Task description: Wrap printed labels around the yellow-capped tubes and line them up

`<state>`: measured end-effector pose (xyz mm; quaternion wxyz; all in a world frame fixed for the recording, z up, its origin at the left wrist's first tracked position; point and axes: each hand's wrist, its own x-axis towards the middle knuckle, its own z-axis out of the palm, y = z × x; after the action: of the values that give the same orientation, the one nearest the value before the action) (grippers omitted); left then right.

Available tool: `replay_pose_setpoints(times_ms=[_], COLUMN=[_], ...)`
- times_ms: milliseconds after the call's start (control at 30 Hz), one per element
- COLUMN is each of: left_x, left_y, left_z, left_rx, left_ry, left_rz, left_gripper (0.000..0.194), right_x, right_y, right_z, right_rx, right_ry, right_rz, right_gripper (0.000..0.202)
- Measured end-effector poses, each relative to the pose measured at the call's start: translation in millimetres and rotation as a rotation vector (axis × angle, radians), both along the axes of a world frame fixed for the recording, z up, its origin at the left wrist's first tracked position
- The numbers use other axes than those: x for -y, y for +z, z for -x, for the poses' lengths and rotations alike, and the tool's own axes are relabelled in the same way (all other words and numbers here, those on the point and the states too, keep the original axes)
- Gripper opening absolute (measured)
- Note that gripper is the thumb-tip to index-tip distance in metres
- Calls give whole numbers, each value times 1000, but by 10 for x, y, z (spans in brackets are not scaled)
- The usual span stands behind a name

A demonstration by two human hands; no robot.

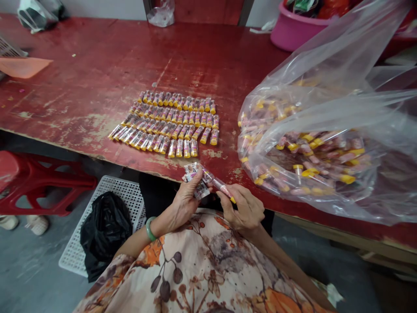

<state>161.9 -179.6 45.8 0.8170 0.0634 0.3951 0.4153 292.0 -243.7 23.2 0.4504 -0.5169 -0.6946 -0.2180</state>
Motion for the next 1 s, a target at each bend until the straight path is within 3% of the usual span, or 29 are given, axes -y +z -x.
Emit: replay_pose_setpoints(times_ms=[400,667,867,1000], left_x=[4,12,2,-9], left_y=[-14,-17,-41,-84], left_z=[-21,-15,-20,2], left_rx=[-31,2,10,-14], left_ry=[43,45,9,-8], left_rz=[-47,-50,-4,-17], left_gripper=[35,35,34,34], right_x=[41,41,21,39], right_y=[72,24,-23,61], right_z=[-16,-17,-12,-10], right_rx=[237,-14,-59,-148], right_ry=[-10,100,82,46], right_rz=[-1,29,33,27], right_gripper=[32,34,29,33])
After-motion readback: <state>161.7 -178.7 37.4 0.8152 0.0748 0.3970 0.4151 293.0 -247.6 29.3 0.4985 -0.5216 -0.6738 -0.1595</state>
